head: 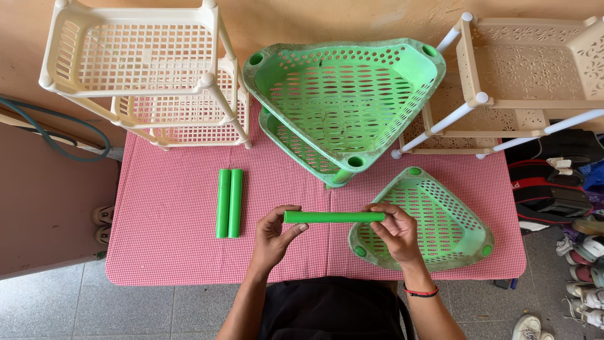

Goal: The person disassembles a green three-tier plastic corner shelf by removing the top basket, then detaching each green support pole from the middle and bottom baskets. The components are placed on a red-and-white checkered tablecloth.

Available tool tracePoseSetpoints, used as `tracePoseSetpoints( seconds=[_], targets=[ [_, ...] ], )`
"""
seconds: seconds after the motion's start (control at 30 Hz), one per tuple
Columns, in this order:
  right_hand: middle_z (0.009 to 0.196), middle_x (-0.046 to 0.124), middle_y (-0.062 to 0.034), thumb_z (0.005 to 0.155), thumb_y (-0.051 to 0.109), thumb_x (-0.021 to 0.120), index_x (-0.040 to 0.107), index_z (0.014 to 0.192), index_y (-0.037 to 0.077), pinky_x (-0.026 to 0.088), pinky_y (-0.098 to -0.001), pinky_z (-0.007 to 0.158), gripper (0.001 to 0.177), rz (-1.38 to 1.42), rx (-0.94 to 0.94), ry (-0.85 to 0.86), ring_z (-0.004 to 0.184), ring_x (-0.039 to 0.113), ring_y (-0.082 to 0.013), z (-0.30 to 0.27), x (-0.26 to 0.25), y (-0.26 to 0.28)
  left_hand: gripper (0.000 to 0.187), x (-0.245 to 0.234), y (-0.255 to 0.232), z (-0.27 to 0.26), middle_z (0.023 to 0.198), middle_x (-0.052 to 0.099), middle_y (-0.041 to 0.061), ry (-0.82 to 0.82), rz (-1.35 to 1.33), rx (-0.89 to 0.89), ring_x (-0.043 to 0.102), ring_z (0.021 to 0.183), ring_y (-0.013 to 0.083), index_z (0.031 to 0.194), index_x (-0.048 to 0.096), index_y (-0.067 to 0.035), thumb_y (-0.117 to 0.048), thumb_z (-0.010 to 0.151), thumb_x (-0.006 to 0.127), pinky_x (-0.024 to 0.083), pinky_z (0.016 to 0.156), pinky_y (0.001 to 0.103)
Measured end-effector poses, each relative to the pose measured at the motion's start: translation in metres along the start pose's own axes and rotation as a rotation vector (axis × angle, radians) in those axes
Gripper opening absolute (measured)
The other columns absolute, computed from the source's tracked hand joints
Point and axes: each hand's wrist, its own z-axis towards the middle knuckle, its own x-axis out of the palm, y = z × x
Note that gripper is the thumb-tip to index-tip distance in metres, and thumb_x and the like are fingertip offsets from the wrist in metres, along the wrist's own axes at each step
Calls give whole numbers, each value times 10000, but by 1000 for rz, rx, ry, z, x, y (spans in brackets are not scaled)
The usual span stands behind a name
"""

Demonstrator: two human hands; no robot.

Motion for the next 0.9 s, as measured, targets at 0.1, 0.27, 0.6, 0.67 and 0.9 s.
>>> tracePoseSetpoints(
  seconds=[0.1,0.27,0.6,0.67,0.9],
  targets=[
    [1184,729,-136,893,16,762,679,1211,8,584,-391,992,329,-282,-43,37,1120,706,-241,6,4,4,340,0,0,-1,1030,751,83,-7,-123,-23,716,1004,195,1176,718,-69,-33,848,800,632,865,378],
    [1154,752,-102,860,58,791,703,1181,35,578,-355,962,333,-631,-106,8,1086,725,-220,12,16,10,367,1,-1,-1,1098,707,80,52,-180,97,695,1035,192,1203,724,-96,7,858,795,625,911,375],
    [1204,730,-103,843,57,776,695,1225,41,583,-368,943,391,-720,-92,50,1108,714,-244,16,34,6,367,3,-3,-7,1102,697,72,9,-191,79,684,1023,178,1185,746,-116,4,842,803,626,911,366],
    [1194,733,-100,839,56,780,694,1227,52,588,-365,926,397,-728,-79,63,1103,717,-243,15,36,1,362,3,-5,-7,1103,690,67,8,-175,96,679,1029,175,1175,748,-117,-2,837,804,615,929,373],
    [1094,749,-91,910,52,730,652,1296,31,603,-328,884,394,-538,104,70,987,713,-180,19,55,-27,229,-7,-3,-11,1055,706,57,-196,-167,24,685,1043,176,1107,706,-77,-89,889,776,597,983,391]
  ],
)
